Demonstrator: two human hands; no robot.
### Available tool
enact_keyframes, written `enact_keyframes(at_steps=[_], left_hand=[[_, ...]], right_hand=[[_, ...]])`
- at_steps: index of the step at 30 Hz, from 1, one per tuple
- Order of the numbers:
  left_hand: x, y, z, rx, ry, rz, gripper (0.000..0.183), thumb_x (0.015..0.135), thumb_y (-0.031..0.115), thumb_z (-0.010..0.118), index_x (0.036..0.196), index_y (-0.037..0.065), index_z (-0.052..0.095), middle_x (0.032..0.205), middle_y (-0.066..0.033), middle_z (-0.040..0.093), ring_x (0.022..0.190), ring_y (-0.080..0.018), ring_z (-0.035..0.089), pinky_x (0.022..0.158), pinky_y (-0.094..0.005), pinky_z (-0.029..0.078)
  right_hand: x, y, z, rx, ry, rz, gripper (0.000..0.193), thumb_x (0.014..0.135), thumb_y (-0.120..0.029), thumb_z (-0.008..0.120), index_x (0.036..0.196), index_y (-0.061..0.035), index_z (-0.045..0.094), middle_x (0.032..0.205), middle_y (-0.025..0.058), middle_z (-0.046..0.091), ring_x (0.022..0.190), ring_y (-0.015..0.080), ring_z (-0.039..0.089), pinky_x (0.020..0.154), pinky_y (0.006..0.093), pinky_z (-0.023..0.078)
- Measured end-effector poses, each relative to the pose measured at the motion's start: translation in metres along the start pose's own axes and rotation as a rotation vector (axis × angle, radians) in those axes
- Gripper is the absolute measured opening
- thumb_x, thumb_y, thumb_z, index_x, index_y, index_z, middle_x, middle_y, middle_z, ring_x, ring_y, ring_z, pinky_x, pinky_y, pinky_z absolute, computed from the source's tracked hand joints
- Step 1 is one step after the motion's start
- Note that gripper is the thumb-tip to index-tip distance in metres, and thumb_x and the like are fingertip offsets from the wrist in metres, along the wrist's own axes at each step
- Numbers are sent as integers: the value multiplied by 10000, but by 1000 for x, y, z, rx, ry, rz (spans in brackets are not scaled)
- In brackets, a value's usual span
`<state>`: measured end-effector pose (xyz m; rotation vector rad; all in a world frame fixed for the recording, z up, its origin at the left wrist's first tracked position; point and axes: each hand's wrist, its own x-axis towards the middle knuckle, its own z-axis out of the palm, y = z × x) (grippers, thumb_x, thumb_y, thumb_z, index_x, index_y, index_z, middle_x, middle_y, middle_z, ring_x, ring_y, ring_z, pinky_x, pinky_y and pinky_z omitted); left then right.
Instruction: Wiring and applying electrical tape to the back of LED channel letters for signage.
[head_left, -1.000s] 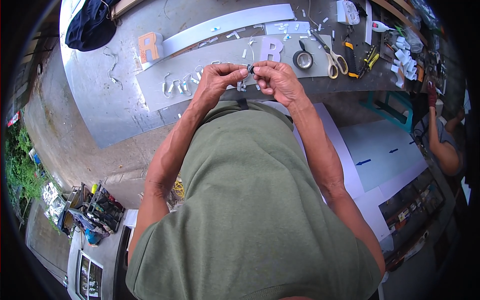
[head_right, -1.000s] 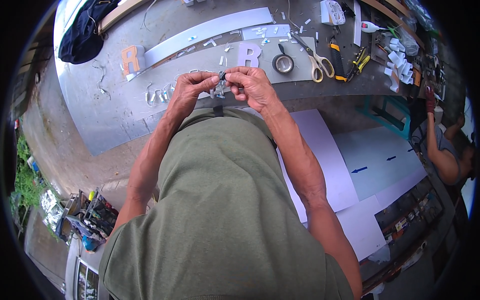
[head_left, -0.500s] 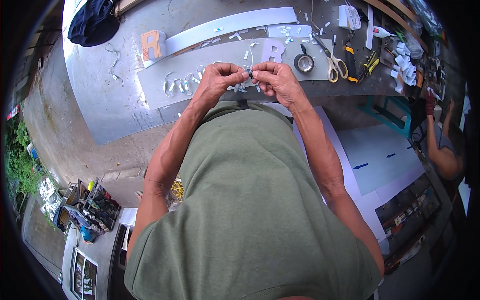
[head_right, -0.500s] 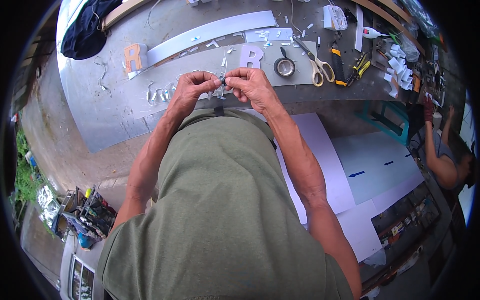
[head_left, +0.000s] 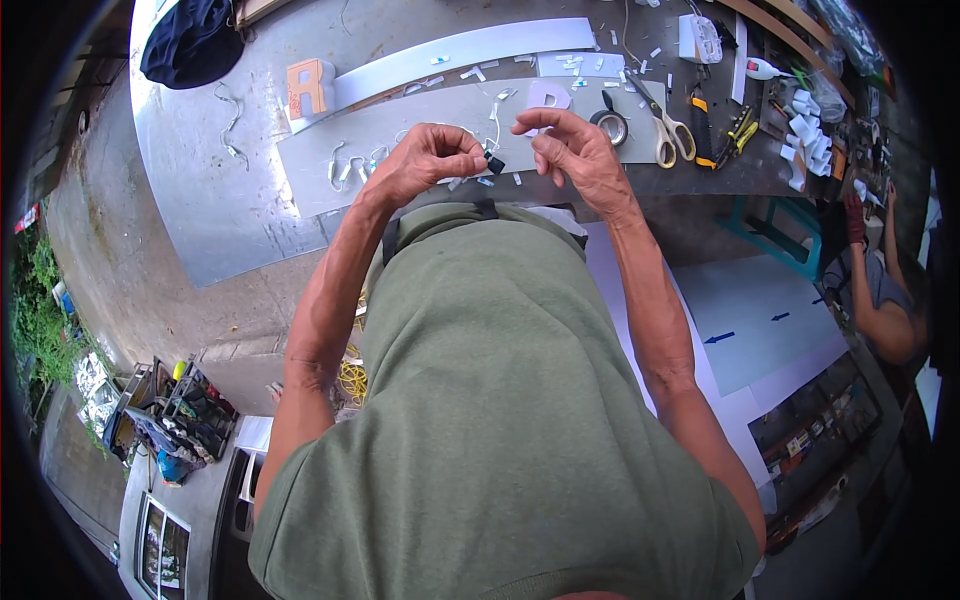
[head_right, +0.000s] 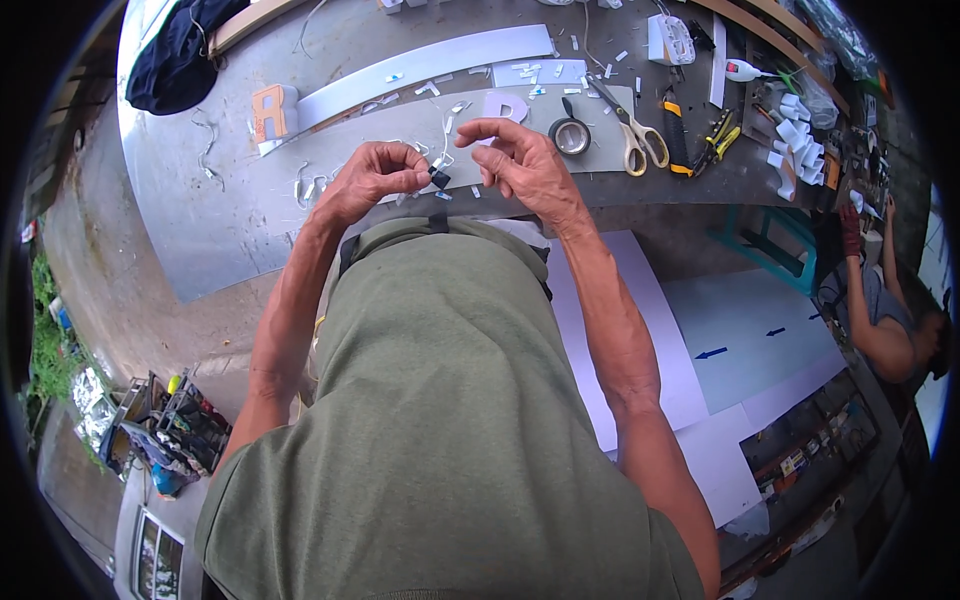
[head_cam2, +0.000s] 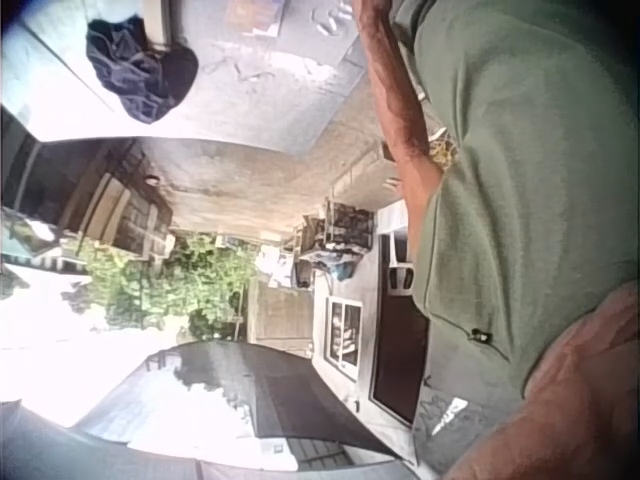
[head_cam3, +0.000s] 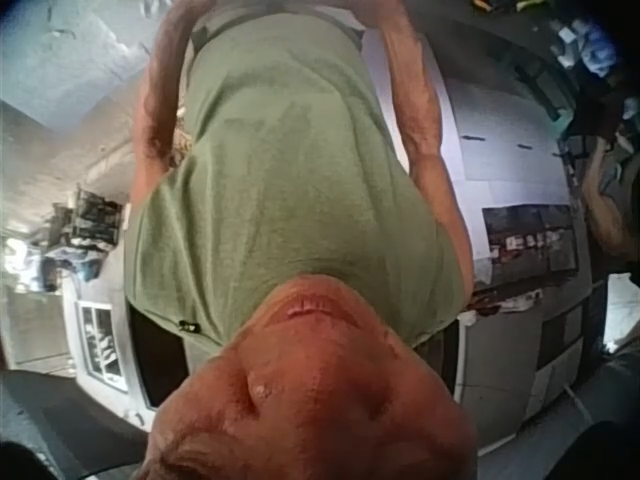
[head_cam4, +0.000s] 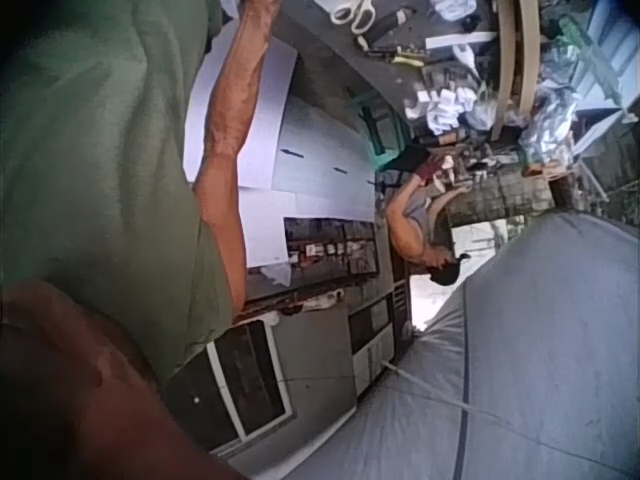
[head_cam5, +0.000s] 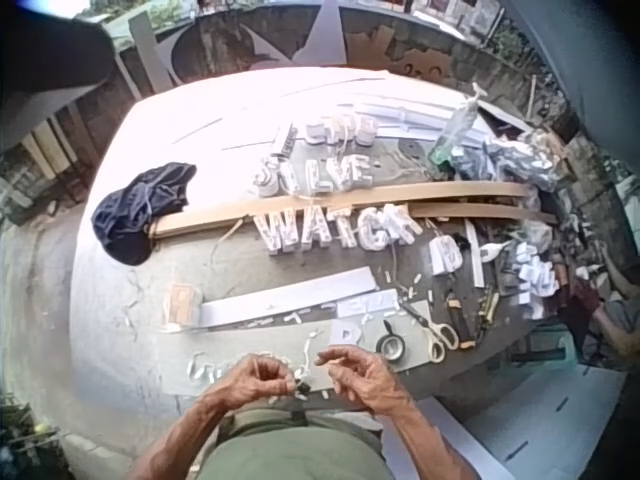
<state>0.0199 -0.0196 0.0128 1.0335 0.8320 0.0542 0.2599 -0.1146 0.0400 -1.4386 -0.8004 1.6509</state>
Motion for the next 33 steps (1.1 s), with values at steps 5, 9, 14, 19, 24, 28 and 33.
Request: enact_keyframes(at_steps=[5,9,14,19,24,28,33], left_hand=[[2,8,-5,17,-155,28,210,859,221,799,917,31,730,820,10,677,757,-67,577,711,-247,455],[2,0,-10,-7,-147,46,210,849,212,792,922,19,756,795,-12,701,691,-78,577,650,-254,444],[1,3,-13,125,-184,-19,197,862,192,791,907,9,737,803,12,686,740,-60,579,687,-239,449],[1,3,-17,227,-181,-8,192,856,198,795,906,18,748,774,13,685,724,-63,571,685,-242,439],[2,10,-17,283,-190,50,200,836,206,807,909,26,760,764,5,690,712,-82,568,692,-265,445],[4,15,-19,412,-188,49,235,830,234,815,925,24,768,767,-3,696,718,-93,575,706,-286,460],[2,10,-20,318,-152,97,342,850,322,813,1020,27,780,782,-9,703,737,-99,584,730,-299,481]], right_hand=[[23,-8,2,-211,-313,-10,329,970,-99,609,1297,-74,636,1128,45,712,683,49,547,555,202,465],[36,-10,-2,-275,-445,16,371,940,-122,645,1308,-78,630,1096,52,715,683,73,553,573,229,476],[42,-4,-1,-428,-494,7,346,890,-152,694,1221,-52,684,981,63,731,679,131,605,621,288,520],[42,-7,0,-454,-504,55,305,874,-222,724,1123,-48,741,942,76,741,709,155,636,691,325,541],[41,-10,5,-506,-495,15,301,866,-257,738,1081,-48,762,946,88,749,834,197,686,815,361,547],[44,-6,3,-520,-530,-15,311,854,-265,755,1071,-43,767,914,84,751,893,205,687,850,354,536],[43,-12,3,-489,-500,-20,296,856,-254,761,1062,-42,770,873,67,741,787,169,649,740,333,511]])
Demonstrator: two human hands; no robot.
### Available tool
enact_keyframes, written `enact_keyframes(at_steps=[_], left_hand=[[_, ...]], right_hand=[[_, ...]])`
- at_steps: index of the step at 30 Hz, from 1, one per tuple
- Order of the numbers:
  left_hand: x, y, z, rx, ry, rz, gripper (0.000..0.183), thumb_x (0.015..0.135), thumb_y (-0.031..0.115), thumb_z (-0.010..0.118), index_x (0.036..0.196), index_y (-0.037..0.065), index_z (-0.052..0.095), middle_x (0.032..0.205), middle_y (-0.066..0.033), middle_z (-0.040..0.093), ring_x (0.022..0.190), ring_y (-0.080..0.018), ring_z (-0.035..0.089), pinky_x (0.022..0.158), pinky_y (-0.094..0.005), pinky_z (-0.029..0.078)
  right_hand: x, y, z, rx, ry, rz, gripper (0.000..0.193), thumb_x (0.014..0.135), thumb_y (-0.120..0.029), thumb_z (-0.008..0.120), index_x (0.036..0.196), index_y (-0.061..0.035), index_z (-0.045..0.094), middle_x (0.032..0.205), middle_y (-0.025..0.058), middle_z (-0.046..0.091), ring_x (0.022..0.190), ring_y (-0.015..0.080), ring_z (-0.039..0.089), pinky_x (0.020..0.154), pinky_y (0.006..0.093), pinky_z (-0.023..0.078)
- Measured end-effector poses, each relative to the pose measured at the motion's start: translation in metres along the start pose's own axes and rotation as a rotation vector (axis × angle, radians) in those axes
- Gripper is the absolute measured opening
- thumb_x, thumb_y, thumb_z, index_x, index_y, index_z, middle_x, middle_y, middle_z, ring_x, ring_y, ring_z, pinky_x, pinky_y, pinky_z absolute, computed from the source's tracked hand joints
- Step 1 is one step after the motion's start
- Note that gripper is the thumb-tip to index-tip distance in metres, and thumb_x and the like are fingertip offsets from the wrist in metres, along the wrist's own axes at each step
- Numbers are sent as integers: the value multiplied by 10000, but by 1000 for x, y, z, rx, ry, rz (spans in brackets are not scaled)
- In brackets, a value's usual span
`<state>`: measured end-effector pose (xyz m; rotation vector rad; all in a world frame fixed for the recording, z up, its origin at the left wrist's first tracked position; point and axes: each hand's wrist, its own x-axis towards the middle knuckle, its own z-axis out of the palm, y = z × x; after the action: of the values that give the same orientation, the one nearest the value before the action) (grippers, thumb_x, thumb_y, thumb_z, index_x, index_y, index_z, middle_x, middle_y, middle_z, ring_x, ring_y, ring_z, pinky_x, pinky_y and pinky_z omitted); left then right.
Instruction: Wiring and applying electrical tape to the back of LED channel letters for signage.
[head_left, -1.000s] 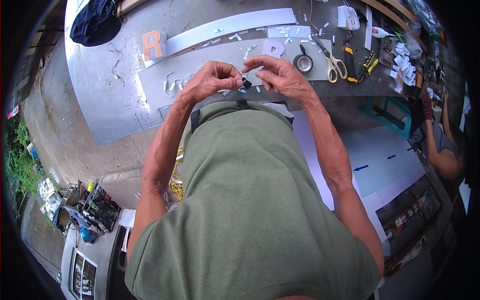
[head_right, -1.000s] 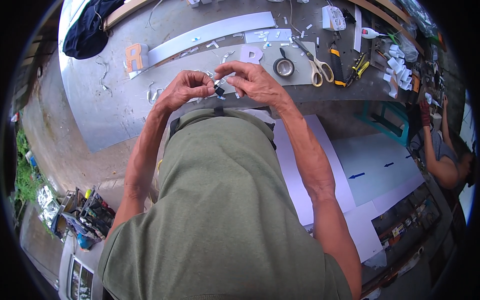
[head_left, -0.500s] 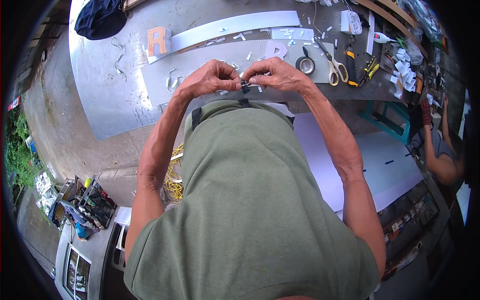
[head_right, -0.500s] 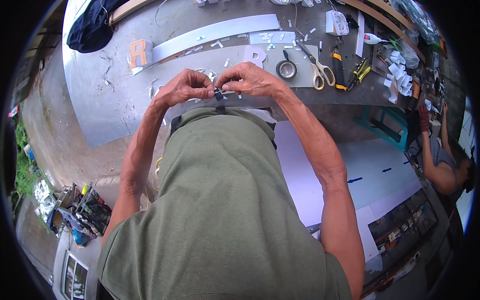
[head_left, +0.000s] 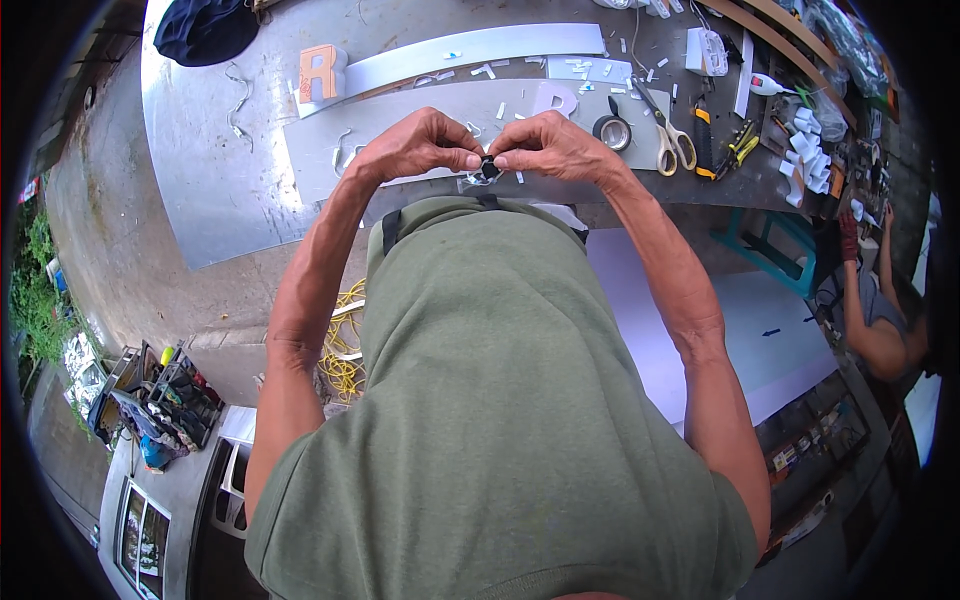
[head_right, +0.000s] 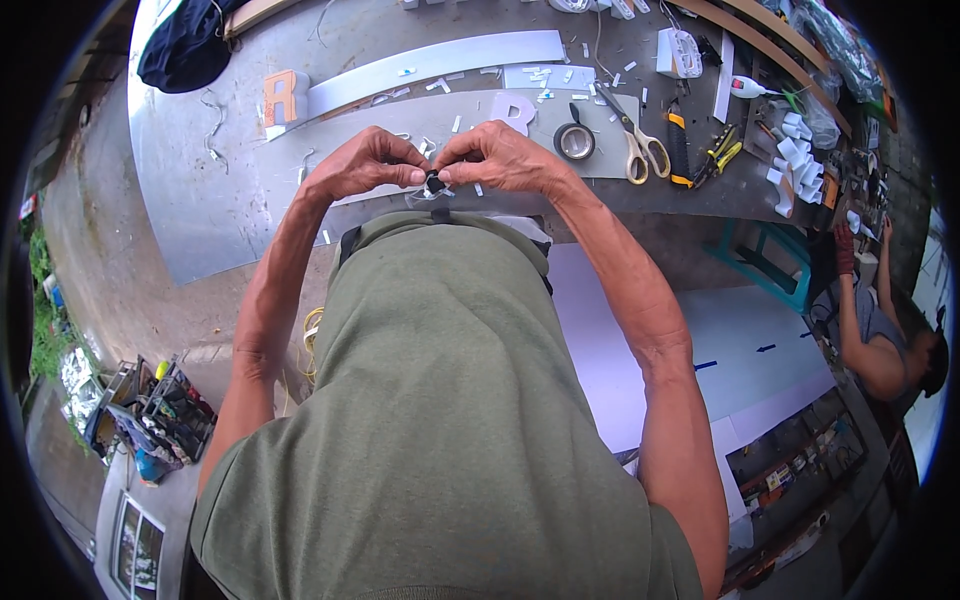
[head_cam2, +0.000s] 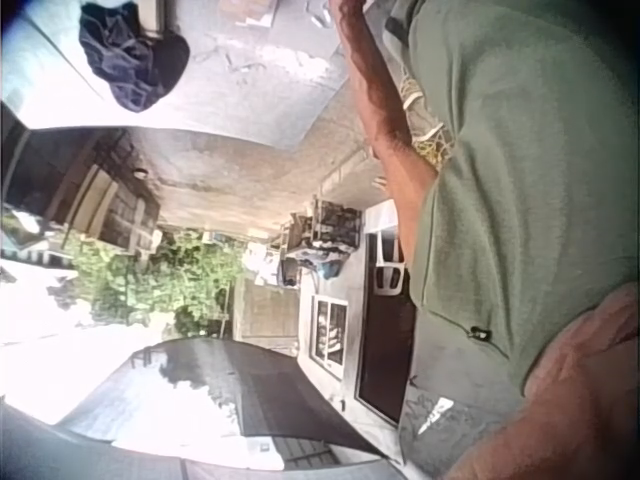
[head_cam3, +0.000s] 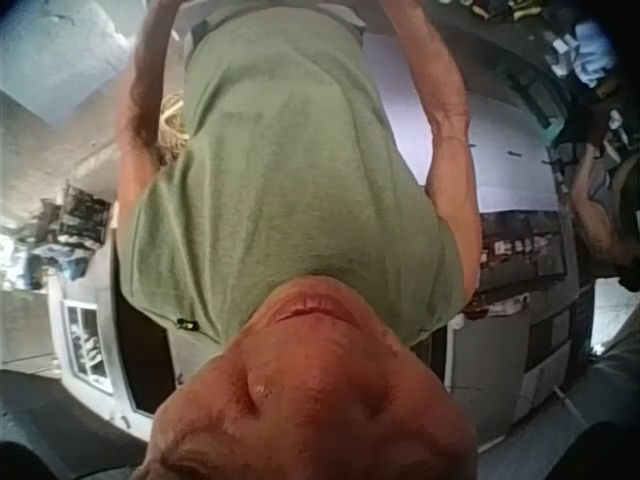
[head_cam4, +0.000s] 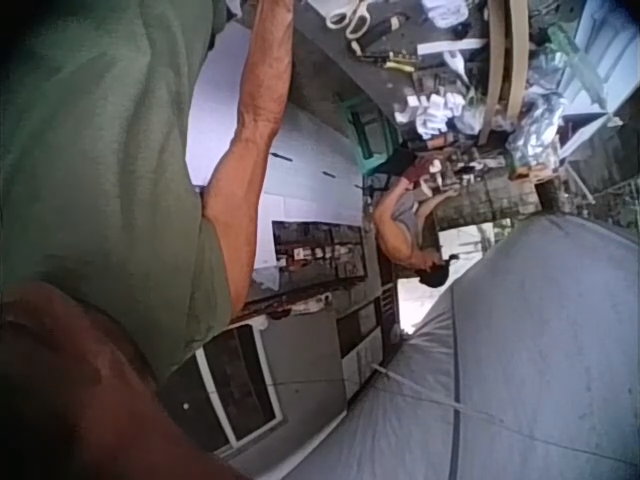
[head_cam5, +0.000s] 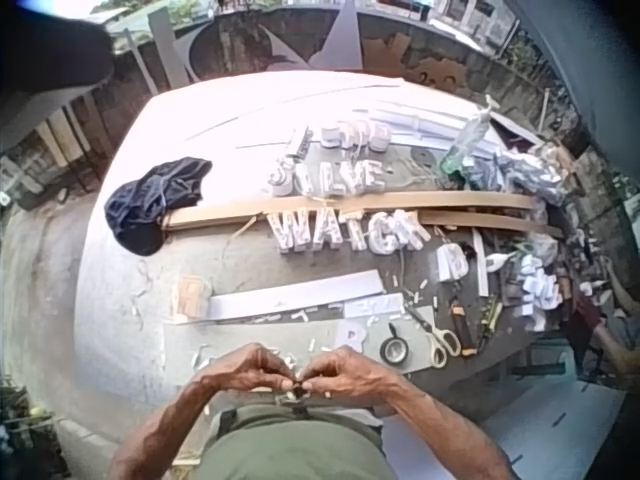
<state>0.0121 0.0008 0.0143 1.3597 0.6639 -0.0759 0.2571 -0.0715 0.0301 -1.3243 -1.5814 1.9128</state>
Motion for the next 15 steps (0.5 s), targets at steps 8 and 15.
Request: enact_keyframes(at_steps=[8,15], left_hand=[[-3,-13,4,-265,-18,49,391,922,379,735,1091,28,761,897,-22,719,796,-108,594,779,-302,489],[-13,6,17,-310,145,37,341,866,300,806,1079,37,766,878,-62,746,793,-125,650,742,-294,525]], right_hand=[[-6,-6,4,205,104,57,233,931,-234,736,1048,-32,749,703,-40,593,589,50,457,506,234,345],[-9,-2,6,237,145,73,235,938,-216,729,1065,-18,732,688,-43,575,564,40,437,491,223,332]])
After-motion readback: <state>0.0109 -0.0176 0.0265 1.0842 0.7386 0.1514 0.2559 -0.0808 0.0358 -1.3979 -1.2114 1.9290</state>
